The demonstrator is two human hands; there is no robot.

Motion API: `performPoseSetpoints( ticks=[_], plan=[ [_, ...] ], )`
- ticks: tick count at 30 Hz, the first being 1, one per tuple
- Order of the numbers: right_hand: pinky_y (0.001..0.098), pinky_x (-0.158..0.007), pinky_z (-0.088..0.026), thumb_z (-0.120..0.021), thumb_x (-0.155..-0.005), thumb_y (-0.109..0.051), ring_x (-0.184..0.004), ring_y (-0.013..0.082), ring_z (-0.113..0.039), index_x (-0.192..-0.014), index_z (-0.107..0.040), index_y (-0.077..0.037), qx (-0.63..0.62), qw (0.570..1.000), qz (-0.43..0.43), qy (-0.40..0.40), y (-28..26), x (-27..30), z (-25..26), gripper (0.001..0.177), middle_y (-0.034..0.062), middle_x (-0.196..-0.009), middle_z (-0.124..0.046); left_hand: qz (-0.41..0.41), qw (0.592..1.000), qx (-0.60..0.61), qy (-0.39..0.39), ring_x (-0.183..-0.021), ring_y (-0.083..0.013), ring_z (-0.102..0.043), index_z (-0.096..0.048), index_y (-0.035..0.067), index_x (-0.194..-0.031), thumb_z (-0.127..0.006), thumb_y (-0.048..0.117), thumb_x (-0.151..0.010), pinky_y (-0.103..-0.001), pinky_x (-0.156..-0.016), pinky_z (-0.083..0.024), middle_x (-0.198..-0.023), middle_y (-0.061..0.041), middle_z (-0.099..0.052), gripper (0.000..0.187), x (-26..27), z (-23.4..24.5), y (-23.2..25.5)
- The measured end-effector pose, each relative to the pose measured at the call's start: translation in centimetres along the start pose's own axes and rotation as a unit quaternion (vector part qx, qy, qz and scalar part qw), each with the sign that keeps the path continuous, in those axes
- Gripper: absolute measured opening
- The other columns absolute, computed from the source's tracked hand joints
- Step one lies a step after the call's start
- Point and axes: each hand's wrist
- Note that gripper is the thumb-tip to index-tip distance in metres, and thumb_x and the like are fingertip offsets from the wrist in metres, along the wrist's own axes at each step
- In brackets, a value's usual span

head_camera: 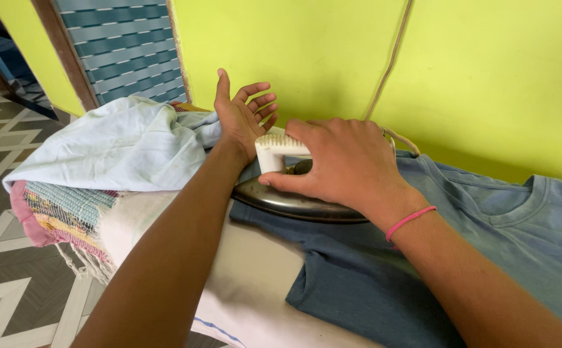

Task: The person irons a blue t-shirt laid flat on a bed. They use a white electric iron to smooth the fabric, focusing on the shoulder and upper chest areas. The person uses their left hand to hold the shirt in place while maneuvering the iron with their right hand.

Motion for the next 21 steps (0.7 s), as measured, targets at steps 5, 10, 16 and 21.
performPoseSetpoints(
  ticks=[5, 10, 16, 21],
  plan=[
    [0.0465, -0.084, -0.046, -0.064, -0.081, -0.078, -0.089, 0.0266, -0.070, -0.108, -0.074, -0.013, 0.103, 0.988, 0.029, 0.115, -0.3, -0.4, -1.3, 0.071, 0.0087, -0.090, -0.074, -0.049, 0.995, -0.085, -0.029, -0.085, -0.0213, -0.061, -0.069, 0.009, -0.103, -0.040, 0.081, -0.084, -0.038, -0.082, -0.046, -0.085, -0.006, -0.066, 0.080, 1.0, -0.9, 1.3],
    [0.0474, -0.087, -0.041, -0.063, -0.081, -0.078, -0.085, 0.0223, -0.069, -0.107, -0.074, -0.017, 0.158, 0.981, -0.030, 0.105, -1.0, -0.7, -1.6, 0.066, 0.0033, -0.083, -0.074, -0.051, 0.991, -0.113, -0.043, -0.086, -0.0230, -0.061, -0.069, 0.008, -0.102, -0.041, 0.080, -0.084, -0.038, -0.084, -0.046, -0.086, -0.008, -0.067, 0.079, 1.6, -1.4, 1.3],
    [0.0470, -0.079, -0.044, -0.064, -0.082, -0.077, -0.069, 0.0256, -0.070, -0.107, -0.071, -0.018, 0.160, 0.981, -0.082, 0.070, -0.9, -1.3, -1.8, 0.065, 0.0062, -0.075, -0.072, -0.050, 0.989, -0.135, -0.033, -0.087, -0.0237, -0.060, -0.070, 0.007, -0.101, -0.040, 0.078, -0.086, -0.039, -0.086, -0.046, -0.085, -0.008, -0.066, 0.079, 2.0, -1.9, 0.7],
    [0.0438, -0.065, -0.053, -0.065, -0.081, -0.075, -0.072, 0.0286, -0.071, -0.104, -0.070, -0.014, 0.109, 0.990, -0.067, 0.060, -0.5, -1.4, -1.5, 0.065, 0.0085, -0.077, -0.072, -0.088, 0.984, -0.156, -0.021, -0.086, -0.0241, -0.058, -0.069, 0.007, -0.098, -0.039, 0.078, -0.089, -0.039, -0.085, -0.044, -0.082, -0.007, -0.064, 0.078, 2.3, -2.2, 0.5]
  ],
)
Point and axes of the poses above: each hand's wrist, its own x-axis away from the middle knuckle, its own z-axis out of the back of the hand, y = z × x
